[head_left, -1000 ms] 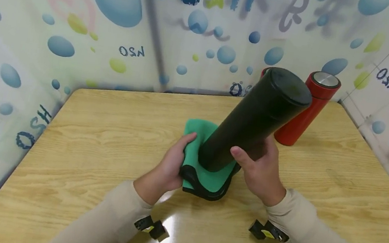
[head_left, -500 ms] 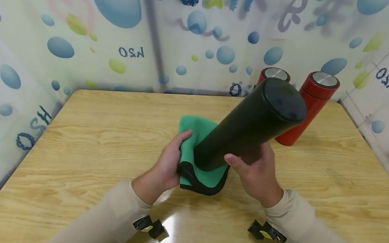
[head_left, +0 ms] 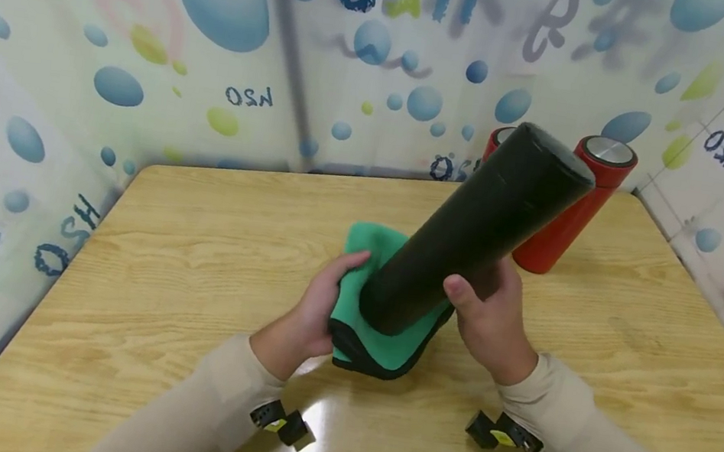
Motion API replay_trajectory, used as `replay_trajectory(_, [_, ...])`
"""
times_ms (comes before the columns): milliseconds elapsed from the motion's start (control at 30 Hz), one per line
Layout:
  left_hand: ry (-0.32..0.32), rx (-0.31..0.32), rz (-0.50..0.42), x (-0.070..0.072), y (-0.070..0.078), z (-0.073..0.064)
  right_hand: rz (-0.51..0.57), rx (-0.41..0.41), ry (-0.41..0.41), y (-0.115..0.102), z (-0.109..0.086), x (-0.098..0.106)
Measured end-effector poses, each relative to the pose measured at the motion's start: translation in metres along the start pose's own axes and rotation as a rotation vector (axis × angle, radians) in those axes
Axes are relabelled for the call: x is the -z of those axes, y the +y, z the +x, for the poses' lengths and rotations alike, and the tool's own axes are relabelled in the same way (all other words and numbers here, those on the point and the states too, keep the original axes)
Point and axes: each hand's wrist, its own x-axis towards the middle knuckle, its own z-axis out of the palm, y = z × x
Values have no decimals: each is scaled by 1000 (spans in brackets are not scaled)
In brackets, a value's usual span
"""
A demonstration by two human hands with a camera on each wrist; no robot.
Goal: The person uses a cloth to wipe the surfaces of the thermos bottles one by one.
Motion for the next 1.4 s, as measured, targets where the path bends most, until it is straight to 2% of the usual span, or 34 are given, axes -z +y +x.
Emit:
replay_trajectory(133, [-31, -3, 27, 1, 3, -2, -16, -89, -15, -3, 4, 4])
replay_trajectory(433, [38, -70, 80, 7, 13, -8, -74, -208, -70, -7, 9, 7])
replay_trajectory(567, [83, -114, 83, 6, 17, -10, -154, -235, -78, -5, 12, 5])
replay_trajectory(700, [121, -234, 90, 3, 16, -12, -285, -293, -67, 2, 11, 5])
replay_trajectory(800, [143, -337, 104, -3, 18, -17, -354, -340, -87, 7, 10, 3])
replay_trajectory(1000, [172, -533, 118, -14, 26, -27, -383, -399, -216, 9, 4, 2])
replay_trajectory(1133, [182, -684, 125, -14, 34, -32, -450, -370, -300, 9, 2, 1])
replay_trajectory(1267, [197, -855, 249, -7, 41, -34, -530, -320, -343, 8, 2, -2])
replay_trajectory(1400, [221, -935, 458, 2, 42, -36, -594, -307, -360, 5, 4, -6])
